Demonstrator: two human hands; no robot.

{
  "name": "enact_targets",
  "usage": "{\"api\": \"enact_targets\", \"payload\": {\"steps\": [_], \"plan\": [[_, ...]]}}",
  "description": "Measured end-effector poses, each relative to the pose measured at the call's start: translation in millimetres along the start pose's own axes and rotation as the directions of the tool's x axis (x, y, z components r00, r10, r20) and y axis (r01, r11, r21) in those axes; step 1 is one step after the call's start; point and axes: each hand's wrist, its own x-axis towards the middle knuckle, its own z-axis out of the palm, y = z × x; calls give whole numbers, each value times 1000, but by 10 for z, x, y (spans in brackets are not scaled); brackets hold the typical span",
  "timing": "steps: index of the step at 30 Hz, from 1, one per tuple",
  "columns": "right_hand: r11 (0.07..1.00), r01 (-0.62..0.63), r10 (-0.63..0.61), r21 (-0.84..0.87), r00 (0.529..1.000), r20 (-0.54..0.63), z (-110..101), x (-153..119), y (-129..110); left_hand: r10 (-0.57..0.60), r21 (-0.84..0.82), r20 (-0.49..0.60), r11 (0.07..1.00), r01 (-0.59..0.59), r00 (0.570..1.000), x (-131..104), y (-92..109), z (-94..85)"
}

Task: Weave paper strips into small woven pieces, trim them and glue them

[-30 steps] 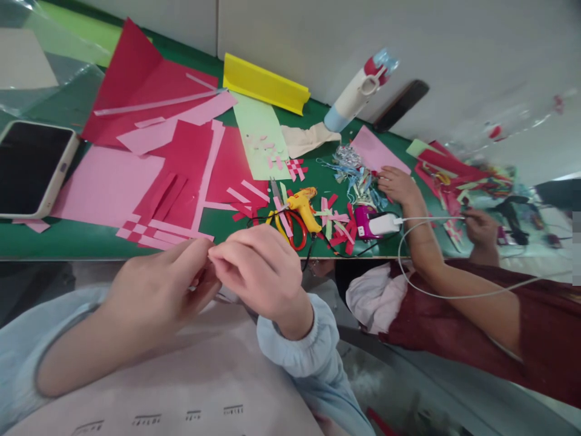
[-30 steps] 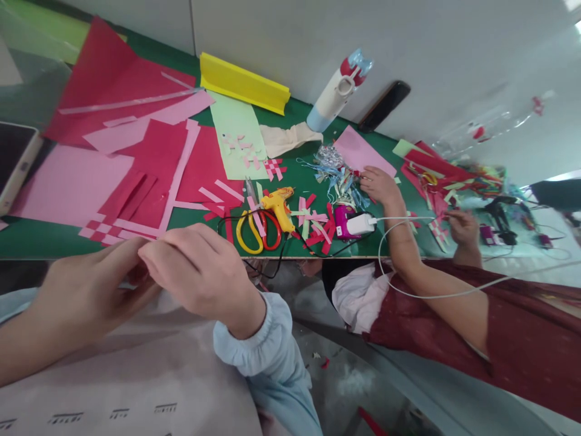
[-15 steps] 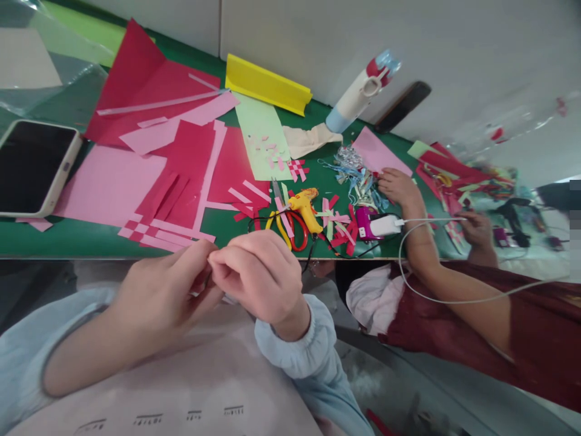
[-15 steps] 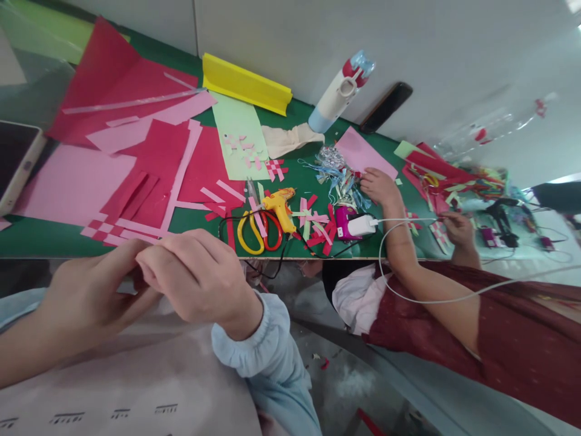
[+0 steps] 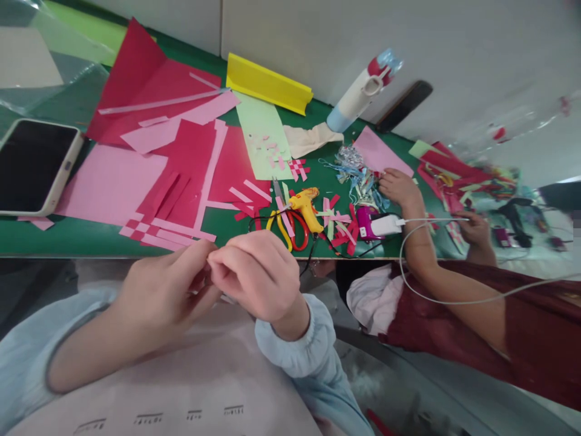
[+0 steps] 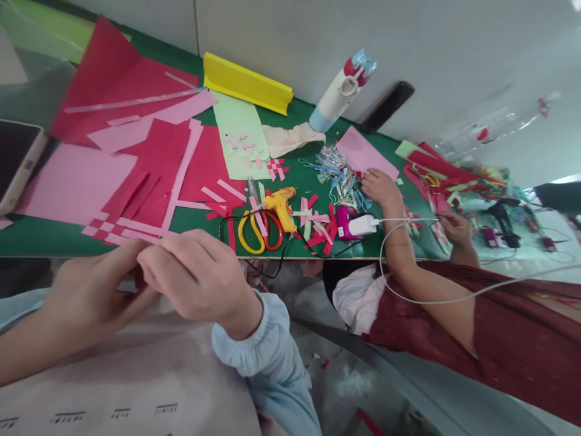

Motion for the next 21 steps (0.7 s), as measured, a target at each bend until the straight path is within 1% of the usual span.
{"api": "enact_targets", "payload": {"steps": [2, 4, 5, 7, 10, 12, 14, 18, 21], "plan": [[997, -45, 47, 63, 998, -34, 14, 14, -14, -13, -30, 10, 999, 13, 1000, -1, 6, -6], [990, -79, 86, 114, 995, -54, 21, 25, -24, -24, -15, 17, 1000, 24, 1000, -6, -1, 3], [987, -93, 101, 134, 993, -53, 21, 26, -25, -30, 19, 15, 999, 30, 999, -11, -9, 13], [977, -123, 134, 172, 989, -58, 12, 18, -17, -39, 138, -14, 990, 41, 999, -26, -34, 40], [957, -184, 199, 225, 979, -44, -22, -21, 22, 7, 329, -56, 944, 12, 998, -56, -75, 69], [944, -237, 242, 228, 970, 7, -49, -64, 57, 36, 399, -60, 917, -9, 998, -78, -98, 70], [929, -285, 275, 235, 959, 74, -65, -115, 90, 54, 410, -38, 911, -34, 998, -102, -123, 61], [886, -378, 328, 271, 921, 212, -27, -213, 128, 106, 281, 33, 953, -111, 994, -192, -209, 36], [863, -425, 337, 272, 887, 317, 63, -268, 131, 67, 221, 46, 972, -76, 997, -326, -318, 11]]}}
